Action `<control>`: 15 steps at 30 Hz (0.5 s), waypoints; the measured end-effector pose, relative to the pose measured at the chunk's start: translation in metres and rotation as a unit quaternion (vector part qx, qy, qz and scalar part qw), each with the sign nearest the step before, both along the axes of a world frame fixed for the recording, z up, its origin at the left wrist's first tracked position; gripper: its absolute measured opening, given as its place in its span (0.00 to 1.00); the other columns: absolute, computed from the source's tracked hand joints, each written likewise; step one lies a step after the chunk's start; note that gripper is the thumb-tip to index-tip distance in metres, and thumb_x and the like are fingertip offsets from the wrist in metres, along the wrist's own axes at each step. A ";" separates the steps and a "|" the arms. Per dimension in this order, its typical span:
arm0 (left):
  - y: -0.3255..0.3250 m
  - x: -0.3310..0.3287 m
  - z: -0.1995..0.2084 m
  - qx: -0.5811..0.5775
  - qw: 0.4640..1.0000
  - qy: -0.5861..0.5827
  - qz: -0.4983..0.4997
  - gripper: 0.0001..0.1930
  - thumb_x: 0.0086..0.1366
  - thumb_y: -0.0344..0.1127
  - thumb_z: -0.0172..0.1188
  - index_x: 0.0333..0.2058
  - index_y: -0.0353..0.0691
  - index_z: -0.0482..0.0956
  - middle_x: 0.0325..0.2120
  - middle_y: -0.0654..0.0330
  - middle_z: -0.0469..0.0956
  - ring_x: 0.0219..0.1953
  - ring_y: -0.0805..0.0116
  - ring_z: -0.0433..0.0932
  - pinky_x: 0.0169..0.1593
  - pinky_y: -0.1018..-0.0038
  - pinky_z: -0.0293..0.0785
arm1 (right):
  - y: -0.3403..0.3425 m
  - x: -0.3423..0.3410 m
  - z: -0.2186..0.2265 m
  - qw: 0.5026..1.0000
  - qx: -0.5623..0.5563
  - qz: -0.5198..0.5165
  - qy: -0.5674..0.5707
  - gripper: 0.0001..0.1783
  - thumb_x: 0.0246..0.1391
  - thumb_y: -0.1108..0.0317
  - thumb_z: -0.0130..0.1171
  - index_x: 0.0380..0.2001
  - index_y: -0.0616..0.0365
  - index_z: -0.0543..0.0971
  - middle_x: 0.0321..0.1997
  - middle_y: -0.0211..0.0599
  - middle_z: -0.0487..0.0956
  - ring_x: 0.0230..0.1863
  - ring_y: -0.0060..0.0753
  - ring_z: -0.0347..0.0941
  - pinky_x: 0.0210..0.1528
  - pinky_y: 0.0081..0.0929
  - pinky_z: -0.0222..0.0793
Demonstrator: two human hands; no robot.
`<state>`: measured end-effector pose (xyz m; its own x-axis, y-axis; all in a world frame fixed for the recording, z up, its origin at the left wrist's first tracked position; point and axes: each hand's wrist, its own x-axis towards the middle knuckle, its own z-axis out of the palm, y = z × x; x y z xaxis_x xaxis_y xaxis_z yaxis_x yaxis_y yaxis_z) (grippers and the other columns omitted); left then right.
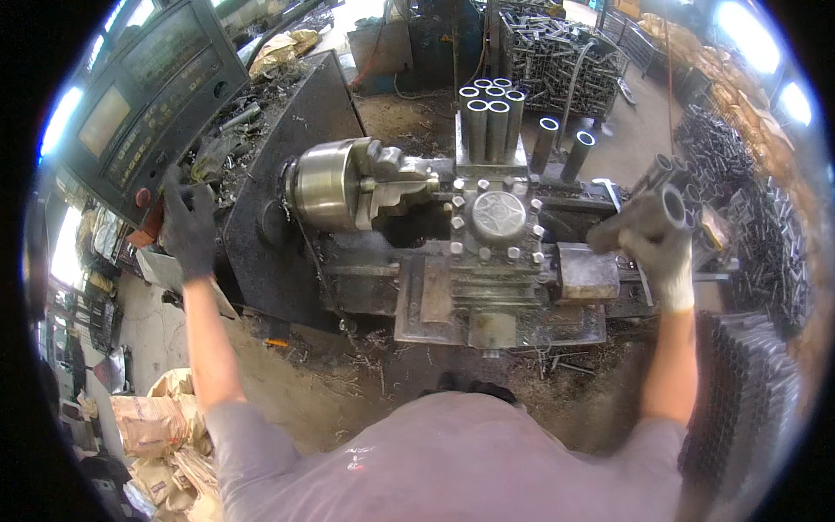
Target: The person repeatedly loads short metal tubes into a lathe chuck, operates the machine to machine the parts, and then removes the finished pieces. The cycle of loading, machining, and unloading is repeated continuously throughout the clip.
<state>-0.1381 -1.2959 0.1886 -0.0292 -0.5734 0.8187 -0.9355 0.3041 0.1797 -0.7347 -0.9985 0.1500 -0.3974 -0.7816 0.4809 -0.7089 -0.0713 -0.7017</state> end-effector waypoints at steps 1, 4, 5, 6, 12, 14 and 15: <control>0.034 -0.013 -0.027 0.010 0.996 0.015 -0.088 0.24 0.74 0.40 0.61 0.65 0.43 0.73 0.58 0.44 0.81 0.58 0.49 0.82 0.58 0.61 0.77 | 0.014 0.012 0.002 0.996 -0.036 0.073 -0.027 0.16 0.48 0.61 0.75 0.36 0.60 0.86 0.46 0.42 0.85 0.46 0.37 0.84 0.44 0.38 0.82; 0.149 -0.071 -0.104 0.232 0.899 0.166 -0.332 0.16 0.65 0.23 0.67 0.51 0.34 0.81 0.51 0.57 0.82 0.54 0.68 0.79 0.62 0.68 0.74 | 0.029 0.054 -0.010 0.955 0.031 0.293 -0.040 0.17 0.45 0.70 0.75 0.41 0.59 0.88 0.47 0.41 0.88 0.49 0.35 0.85 0.49 0.35 0.83; 0.185 -0.092 -0.121 0.358 0.850 0.198 -0.331 0.20 0.63 0.24 0.68 0.55 0.35 0.82 0.53 0.58 0.81 0.56 0.67 0.78 0.64 0.68 0.73 | 0.027 0.070 -0.019 0.932 0.039 0.359 -0.027 0.19 0.44 0.73 0.75 0.43 0.59 0.89 0.47 0.41 0.89 0.50 0.34 0.85 0.50 0.33 0.84; 0.213 -0.114 -0.136 0.484 0.776 0.261 -0.309 0.27 0.61 0.26 0.71 0.60 0.36 0.78 0.54 0.58 0.80 0.57 0.66 0.78 0.64 0.65 0.74 | 0.024 0.088 -0.028 0.912 0.016 0.410 -0.007 0.21 0.43 0.76 0.75 0.45 0.59 0.90 0.47 0.41 0.90 0.51 0.33 0.85 0.52 0.32 0.84; 0.332 -0.198 -0.167 0.598 0.703 0.262 -0.281 0.40 0.57 0.39 0.77 0.67 0.42 0.70 0.56 0.52 0.82 0.59 0.55 0.81 0.61 0.60 0.78 | 0.017 0.184 -0.094 0.786 0.249 0.501 -0.262 0.10 0.47 0.74 0.77 0.35 0.57 0.89 0.51 0.36 0.86 0.50 0.34 0.81 0.55 0.33 0.78; 0.357 -0.191 -0.178 0.569 0.729 0.277 -0.261 0.37 0.56 0.45 0.78 0.63 0.45 0.73 0.53 0.47 0.83 0.56 0.46 0.83 0.59 0.56 0.79 | 0.026 0.206 -0.114 0.766 0.200 0.557 -0.250 0.08 0.47 0.75 0.76 0.33 0.57 0.89 0.51 0.35 0.85 0.51 0.32 0.81 0.54 0.32 0.78; 0.369 -0.181 -0.187 0.569 0.748 0.252 -0.231 0.35 0.57 0.46 0.76 0.62 0.46 0.74 0.52 0.47 0.84 0.55 0.45 0.83 0.58 0.56 0.79 | 0.030 0.217 -0.124 0.780 0.202 0.542 -0.239 0.08 0.46 0.74 0.76 0.32 0.56 0.89 0.50 0.34 0.86 0.52 0.31 0.81 0.54 0.32 0.78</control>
<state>-0.3192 -0.9265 0.0014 -0.2907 -0.9318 -0.2174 -0.5050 -0.0435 0.8620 -0.5182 -0.9685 0.0260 0.5436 -0.8323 0.1085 -0.0368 -0.1528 -0.9876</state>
